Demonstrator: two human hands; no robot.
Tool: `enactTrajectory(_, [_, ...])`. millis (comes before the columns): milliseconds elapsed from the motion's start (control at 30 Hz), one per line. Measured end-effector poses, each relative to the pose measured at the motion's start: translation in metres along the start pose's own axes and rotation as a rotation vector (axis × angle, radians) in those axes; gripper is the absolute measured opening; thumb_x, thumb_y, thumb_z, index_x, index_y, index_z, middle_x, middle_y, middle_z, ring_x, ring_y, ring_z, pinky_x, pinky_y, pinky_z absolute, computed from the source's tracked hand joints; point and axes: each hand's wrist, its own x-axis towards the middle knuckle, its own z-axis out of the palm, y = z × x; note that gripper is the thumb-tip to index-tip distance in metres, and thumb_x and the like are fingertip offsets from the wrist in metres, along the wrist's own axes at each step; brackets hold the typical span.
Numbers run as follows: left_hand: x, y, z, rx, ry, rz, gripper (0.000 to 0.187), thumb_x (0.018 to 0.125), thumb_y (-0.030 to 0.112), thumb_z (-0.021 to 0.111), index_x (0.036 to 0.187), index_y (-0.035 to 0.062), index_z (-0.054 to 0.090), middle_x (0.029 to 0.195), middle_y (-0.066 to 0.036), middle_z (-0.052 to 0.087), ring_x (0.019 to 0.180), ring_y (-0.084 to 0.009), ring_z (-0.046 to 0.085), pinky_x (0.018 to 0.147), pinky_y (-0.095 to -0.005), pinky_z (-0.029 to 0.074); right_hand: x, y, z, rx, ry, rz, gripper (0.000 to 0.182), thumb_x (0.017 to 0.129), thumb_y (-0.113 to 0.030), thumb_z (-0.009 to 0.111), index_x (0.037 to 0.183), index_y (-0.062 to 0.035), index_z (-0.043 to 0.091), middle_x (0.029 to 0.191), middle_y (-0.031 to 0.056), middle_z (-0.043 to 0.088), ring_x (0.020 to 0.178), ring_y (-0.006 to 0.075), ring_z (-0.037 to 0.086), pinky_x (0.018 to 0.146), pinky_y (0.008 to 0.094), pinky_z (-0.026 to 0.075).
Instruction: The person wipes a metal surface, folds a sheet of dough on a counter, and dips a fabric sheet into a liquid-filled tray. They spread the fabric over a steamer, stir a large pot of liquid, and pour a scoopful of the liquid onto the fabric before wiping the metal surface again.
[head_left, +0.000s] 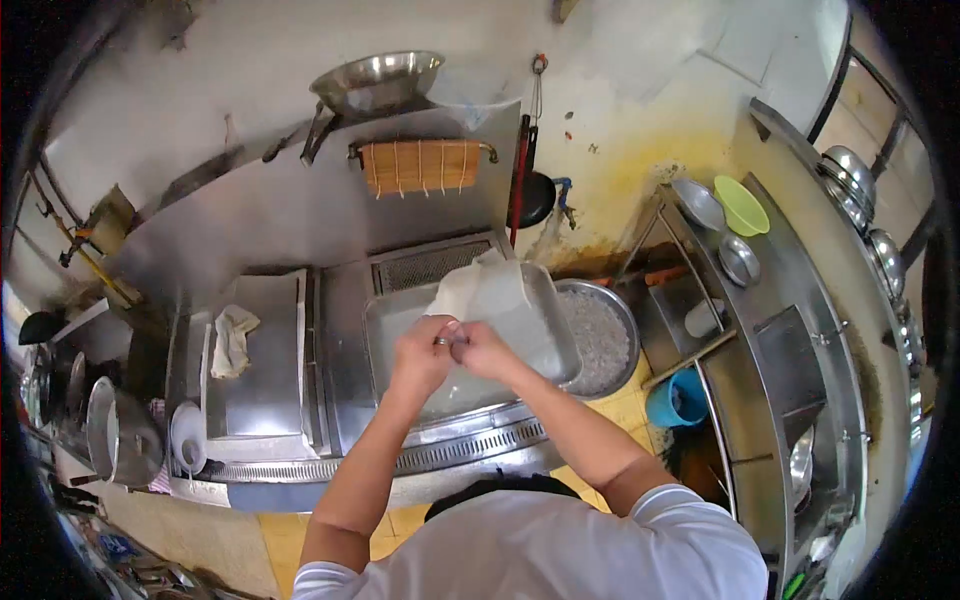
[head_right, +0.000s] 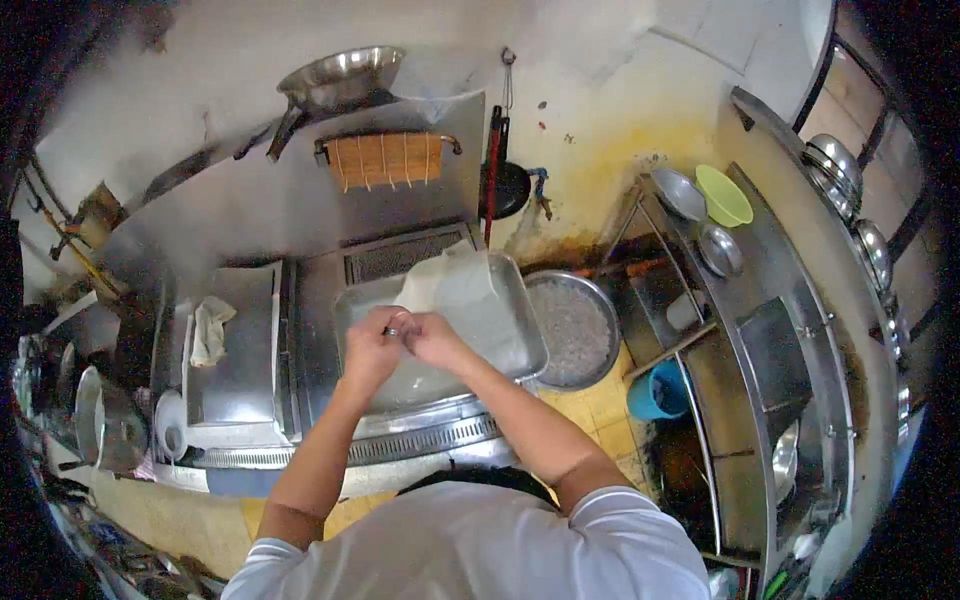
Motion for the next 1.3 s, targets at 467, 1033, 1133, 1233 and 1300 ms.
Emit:
enactTrajectory(467, [-0.029, 0.012, -0.024, 0.324, 0.186, -0.037, 0.014, 0.082, -0.002, 0.07, 0.095, 0.002, 0.075, 0.082, -0.014, 0.069, 0.072, -0.028, 0.066, 0.066, -0.0375, 0.052, -0.014, 0.125, -0.054, -0.318, 0.075, -0.094, 0.052, 0.077, -0.015, 0.071, 0.128, -0.0058, 0.068, 0.128, 0.0197, 0.067, 0.118, 0.0362, 0.064, 0.109, 0.0417, 0.047])
enactTrajectory(1033, [-0.02, 0.054, 0.013, 0.269, 0.155, 0.022, 0.022, 0.076, -0.007, 0.063, 0.092, 0.0011, 0.075, 0.084, -0.016, 0.073, 0.078, -0.0289, 0.072, 0.075, -0.0369, 0.057, -0.028, 0.021, -0.02, -0.074, -0.043, -0.222, 0.022, 0.082, -0.015, 0.065, 0.098, -0.002, 0.073, 0.096, 0.0217, 0.072, 0.094, 0.0393, 0.069, 0.086, 0.049, 0.055])
enactTrajectory(1133, [-0.003, 0.047, -0.042, 0.241, 0.34, -0.04, 0.027, 0.074, -0.009, 0.058, 0.094, -0.0001, 0.075, 0.084, -0.014, 0.074, 0.078, -0.0242, 0.071, 0.073, -0.0352, 0.056, -0.009, 0.147, -0.001, -0.31, 0.042, -0.338, 0.024, 0.083, -0.015, 0.062, 0.099, -0.002, 0.073, 0.096, 0.0234, 0.072, 0.091, 0.0416, 0.07, 0.084, 0.0492, 0.056])
enactTrajectory(1233, [0.001, 0.038, -0.091, 0.154, 0.524, -0.227, 0.025, 0.079, -0.01, 0.056, 0.091, -0.0008, 0.075, 0.086, -0.012, 0.075, 0.081, -0.0218, 0.07, 0.074, -0.0337, 0.055, -0.025, 0.199, -0.09, -0.65, -0.039, 0.009, 0.03, 0.082, -0.015, 0.061, 0.108, -0.0063, 0.074, 0.105, 0.0227, 0.072, 0.102, 0.0394, 0.069, 0.09, 0.0491, 0.054])
enactTrajectory(1300, [-0.01, 0.013, -0.076, 0.259, 0.454, -0.156, 0.018, 0.08, -0.007, 0.063, 0.091, -0.0001, 0.075, 0.086, -0.013, 0.075, 0.079, -0.024, 0.071, 0.075, -0.0346, 0.055, -0.023, 0.148, -0.098, -0.628, -0.09, 0.14, 0.031, 0.081, -0.015, 0.065, 0.109, -0.0052, 0.072, 0.112, 0.0232, 0.07, 0.11, 0.0402, 0.065, 0.096, 0.0476, 0.052])
